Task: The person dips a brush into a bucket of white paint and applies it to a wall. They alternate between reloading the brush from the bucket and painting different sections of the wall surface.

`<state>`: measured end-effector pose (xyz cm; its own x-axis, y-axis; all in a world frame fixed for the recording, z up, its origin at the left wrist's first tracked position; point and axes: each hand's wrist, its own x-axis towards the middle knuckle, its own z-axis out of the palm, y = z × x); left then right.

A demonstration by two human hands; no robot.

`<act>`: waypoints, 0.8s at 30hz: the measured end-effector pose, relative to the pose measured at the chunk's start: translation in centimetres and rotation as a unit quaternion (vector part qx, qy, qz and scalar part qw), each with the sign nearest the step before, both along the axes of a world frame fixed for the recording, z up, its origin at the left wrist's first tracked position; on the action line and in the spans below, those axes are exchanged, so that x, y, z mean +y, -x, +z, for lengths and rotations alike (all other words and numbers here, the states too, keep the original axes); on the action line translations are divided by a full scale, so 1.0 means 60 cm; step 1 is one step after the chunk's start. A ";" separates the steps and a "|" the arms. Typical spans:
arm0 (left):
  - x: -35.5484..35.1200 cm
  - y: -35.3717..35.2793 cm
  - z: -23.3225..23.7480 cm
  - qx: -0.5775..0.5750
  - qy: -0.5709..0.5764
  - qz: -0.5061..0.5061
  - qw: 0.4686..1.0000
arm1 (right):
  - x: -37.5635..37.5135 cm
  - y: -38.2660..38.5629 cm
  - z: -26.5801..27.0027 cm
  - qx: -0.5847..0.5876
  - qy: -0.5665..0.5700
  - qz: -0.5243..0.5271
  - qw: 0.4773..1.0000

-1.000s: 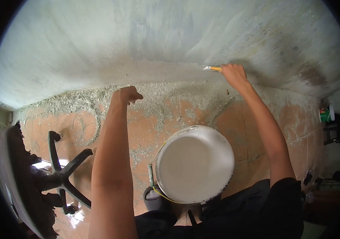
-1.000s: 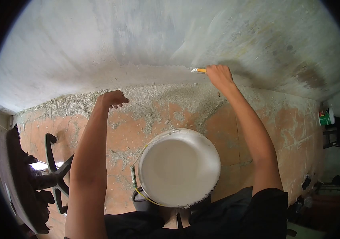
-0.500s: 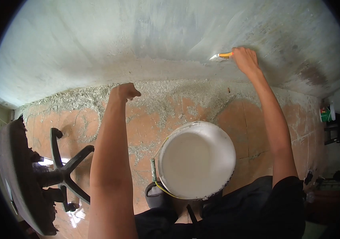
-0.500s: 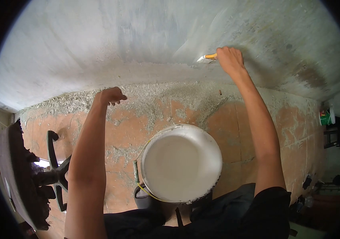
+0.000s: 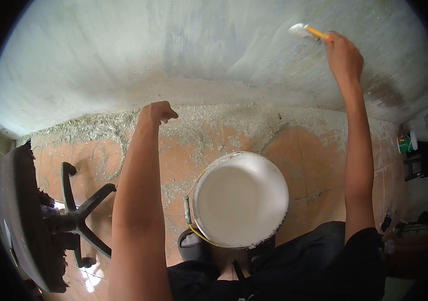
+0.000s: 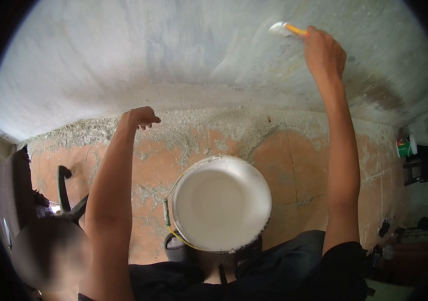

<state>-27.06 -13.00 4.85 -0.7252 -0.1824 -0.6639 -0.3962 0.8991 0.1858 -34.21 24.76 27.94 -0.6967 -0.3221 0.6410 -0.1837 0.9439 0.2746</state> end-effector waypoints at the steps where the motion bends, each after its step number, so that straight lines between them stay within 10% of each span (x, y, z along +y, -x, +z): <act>1: -0.001 0.001 -0.001 -0.002 0.004 0.001 1.000 | 0.004 -0.004 0.006 0.070 0.012 0.009 0.997; 11: -0.016 -0.016 -0.003 -0.008 -0.008 0.026 1.000 | -0.021 0.003 -0.156 0.155 -0.212 0.038 0.964; 17: -0.023 -0.021 -0.005 0.011 0.010 0.010 1.000 | -0.007 0.011 -0.349 -0.066 -0.218 0.147 0.962; 24: -0.038 -0.035 -0.008 -0.001 0.002 0.005 1.000 | 0.016 0.008 -0.309 -0.252 -0.092 0.229 0.936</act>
